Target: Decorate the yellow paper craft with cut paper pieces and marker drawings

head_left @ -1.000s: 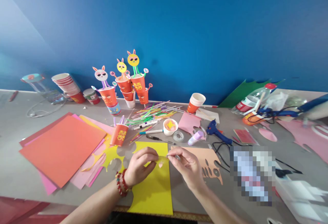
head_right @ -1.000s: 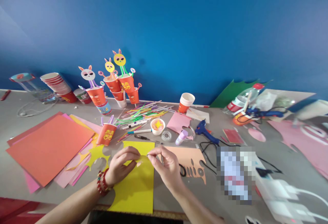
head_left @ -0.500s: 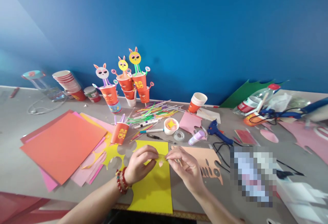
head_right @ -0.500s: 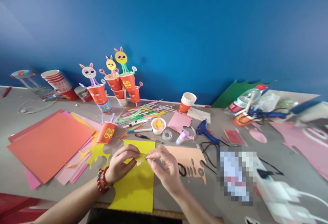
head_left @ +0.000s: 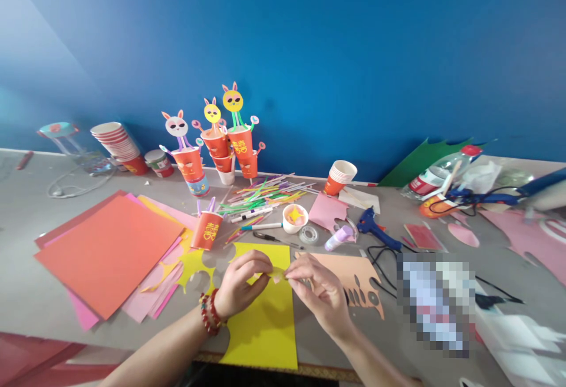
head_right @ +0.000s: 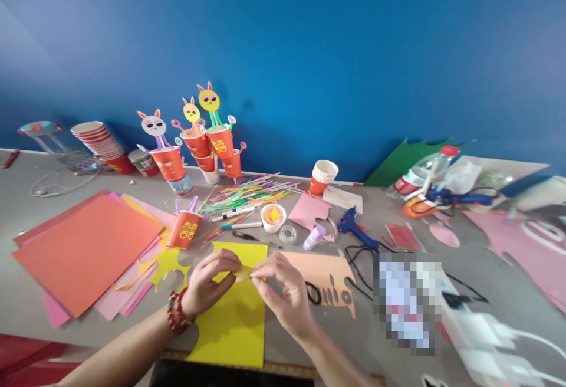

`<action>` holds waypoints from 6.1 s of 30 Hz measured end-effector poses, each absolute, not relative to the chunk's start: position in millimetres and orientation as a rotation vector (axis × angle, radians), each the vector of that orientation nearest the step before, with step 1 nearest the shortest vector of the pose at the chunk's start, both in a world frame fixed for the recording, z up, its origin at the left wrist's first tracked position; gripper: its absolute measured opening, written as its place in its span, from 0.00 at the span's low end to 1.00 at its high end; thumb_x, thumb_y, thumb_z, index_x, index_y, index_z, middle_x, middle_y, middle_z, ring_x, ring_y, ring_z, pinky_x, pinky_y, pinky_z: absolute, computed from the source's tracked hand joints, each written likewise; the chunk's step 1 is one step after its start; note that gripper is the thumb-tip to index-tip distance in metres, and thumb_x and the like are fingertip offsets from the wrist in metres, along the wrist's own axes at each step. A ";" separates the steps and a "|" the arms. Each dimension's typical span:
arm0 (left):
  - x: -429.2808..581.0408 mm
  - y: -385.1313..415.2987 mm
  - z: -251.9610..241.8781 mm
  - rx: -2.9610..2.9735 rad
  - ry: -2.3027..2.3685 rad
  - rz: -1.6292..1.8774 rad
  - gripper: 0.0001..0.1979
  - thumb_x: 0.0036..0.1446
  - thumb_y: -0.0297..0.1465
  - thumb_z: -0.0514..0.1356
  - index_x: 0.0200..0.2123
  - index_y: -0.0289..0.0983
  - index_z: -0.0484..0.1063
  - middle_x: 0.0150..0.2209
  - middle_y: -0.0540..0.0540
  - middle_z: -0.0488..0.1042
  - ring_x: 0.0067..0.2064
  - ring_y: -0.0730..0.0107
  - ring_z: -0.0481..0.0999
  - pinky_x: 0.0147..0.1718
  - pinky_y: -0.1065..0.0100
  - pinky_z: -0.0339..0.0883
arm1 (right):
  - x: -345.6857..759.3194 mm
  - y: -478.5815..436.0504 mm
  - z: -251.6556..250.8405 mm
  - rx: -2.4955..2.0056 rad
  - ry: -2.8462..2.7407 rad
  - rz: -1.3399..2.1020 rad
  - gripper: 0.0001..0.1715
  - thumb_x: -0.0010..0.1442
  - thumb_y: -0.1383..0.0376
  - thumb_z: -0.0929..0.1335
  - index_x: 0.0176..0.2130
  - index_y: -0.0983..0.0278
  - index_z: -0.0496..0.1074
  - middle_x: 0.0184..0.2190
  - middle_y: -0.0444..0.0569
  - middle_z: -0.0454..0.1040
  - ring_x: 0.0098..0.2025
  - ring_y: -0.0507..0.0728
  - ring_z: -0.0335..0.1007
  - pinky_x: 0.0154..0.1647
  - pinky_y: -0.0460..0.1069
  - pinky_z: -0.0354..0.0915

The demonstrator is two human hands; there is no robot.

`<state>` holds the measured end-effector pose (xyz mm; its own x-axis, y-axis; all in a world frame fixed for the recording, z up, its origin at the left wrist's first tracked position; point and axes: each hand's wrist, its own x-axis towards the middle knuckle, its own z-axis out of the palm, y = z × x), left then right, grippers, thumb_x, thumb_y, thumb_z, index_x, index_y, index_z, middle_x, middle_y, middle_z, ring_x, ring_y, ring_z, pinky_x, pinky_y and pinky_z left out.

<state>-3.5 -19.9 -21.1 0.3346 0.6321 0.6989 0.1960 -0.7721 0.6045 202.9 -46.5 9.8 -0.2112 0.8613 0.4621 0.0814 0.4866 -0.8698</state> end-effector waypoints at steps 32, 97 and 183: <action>9.0 -15.2 -33.5 1.237 0.961 0.925 0.20 0.55 0.45 0.66 0.30 0.35 0.65 0.25 0.53 0.67 0.24 0.78 0.70 0.24 0.75 0.66 | 186.3 -33.8 -19.0 -1.096 -0.677 1.634 0.19 0.42 0.54 0.82 0.27 0.63 0.77 0.24 0.42 0.71 0.30 0.52 0.60 0.34 0.48 0.56; 12.0 -14.7 -31.0 1.132 0.929 0.897 0.23 0.51 0.49 0.68 0.29 0.36 0.64 0.25 0.54 0.67 0.23 0.78 0.69 0.24 0.74 0.65 | 176.3 -31.9 -25.7 -1.060 -0.567 1.667 0.18 0.43 0.58 0.81 0.25 0.63 0.74 0.25 0.43 0.74 0.27 0.53 0.64 0.32 0.49 0.60; -12.1 5.6 -20.6 0.995 1.019 1.299 0.17 0.52 0.42 0.68 0.33 0.37 0.66 0.23 0.55 0.69 0.24 0.78 0.68 0.27 0.75 0.64 | 215.1 -31.3 -16.6 -1.165 -1.149 0.853 0.14 0.65 0.54 0.68 0.35 0.62 0.72 0.23 0.43 0.71 0.23 0.52 0.65 0.25 0.45 0.64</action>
<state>-12.1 5.6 -20.6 0.0104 0.9996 -0.0262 -0.2632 0.0280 0.9643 215.1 -31.3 -16.6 0.2355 0.9447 0.2284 0.0552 0.2216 -0.9736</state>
